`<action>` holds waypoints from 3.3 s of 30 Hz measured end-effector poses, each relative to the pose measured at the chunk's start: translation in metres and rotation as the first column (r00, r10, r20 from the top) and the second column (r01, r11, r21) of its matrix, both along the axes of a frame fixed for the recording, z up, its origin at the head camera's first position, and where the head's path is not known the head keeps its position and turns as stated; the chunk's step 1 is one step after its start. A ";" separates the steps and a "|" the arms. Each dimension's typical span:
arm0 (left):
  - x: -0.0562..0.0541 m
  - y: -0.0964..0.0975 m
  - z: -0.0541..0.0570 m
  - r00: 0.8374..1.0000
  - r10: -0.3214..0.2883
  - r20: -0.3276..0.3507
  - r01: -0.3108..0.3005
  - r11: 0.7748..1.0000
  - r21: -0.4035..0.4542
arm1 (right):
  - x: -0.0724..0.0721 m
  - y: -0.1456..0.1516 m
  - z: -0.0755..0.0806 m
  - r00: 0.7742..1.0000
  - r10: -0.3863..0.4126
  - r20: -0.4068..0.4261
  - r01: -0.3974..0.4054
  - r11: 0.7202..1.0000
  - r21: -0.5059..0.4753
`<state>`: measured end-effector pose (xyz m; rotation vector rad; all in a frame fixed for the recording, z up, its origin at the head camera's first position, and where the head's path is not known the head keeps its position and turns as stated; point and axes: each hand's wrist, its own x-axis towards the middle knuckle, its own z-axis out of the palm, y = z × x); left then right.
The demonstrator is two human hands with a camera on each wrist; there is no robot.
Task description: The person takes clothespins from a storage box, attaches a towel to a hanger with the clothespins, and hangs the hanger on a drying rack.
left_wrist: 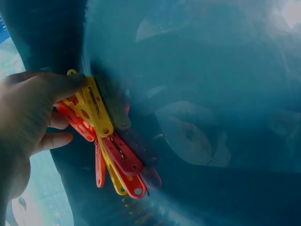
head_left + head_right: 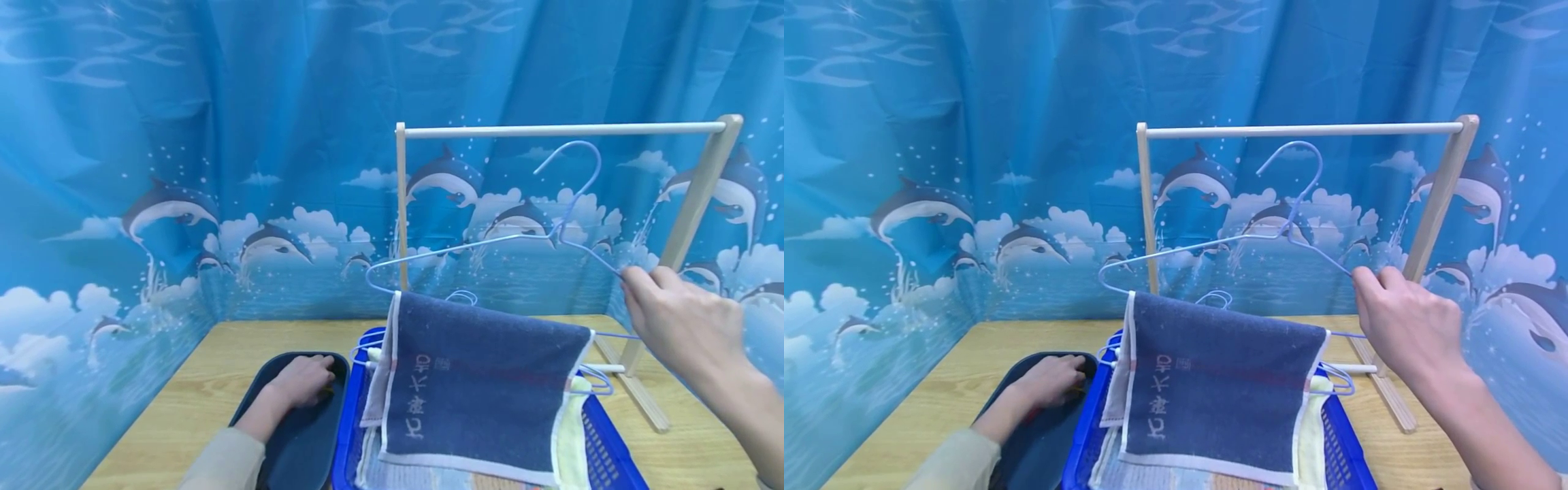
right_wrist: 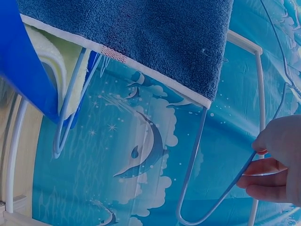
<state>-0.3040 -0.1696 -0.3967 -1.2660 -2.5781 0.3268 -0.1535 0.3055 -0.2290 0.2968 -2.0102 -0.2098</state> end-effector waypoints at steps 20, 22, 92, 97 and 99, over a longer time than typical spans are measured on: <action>0.003 -0.004 0.008 0.995 -0.070 -0.067 0.078 0.989 0.126 | 0.001 0.001 0.001 1.000 0.005 0.022 -0.005 1.000 -0.007; 0.003 -0.005 0.010 0.994 -0.076 -0.079 0.088 0.984 0.157 | 0.002 0.001 0.001 1.000 0.005 0.025 -0.005 1.000 -0.006; 0.097 0.062 0.149 0.879 -0.372 -0.300 0.473 0.762 0.441 | -0.009 -0.018 0.005 0.998 0.058 0.032 -0.061 0.996 0.071; 0.108 0.082 0.162 0.864 -0.393 -0.315 0.500 0.747 0.439 | -0.009 -0.019 0.006 0.998 0.059 0.024 -0.061 0.995 0.073; 0.110 0.091 0.167 0.855 -0.402 -0.327 0.514 0.743 0.429 | -0.009 -0.019 0.005 0.998 0.060 0.021 -0.061 0.995 0.072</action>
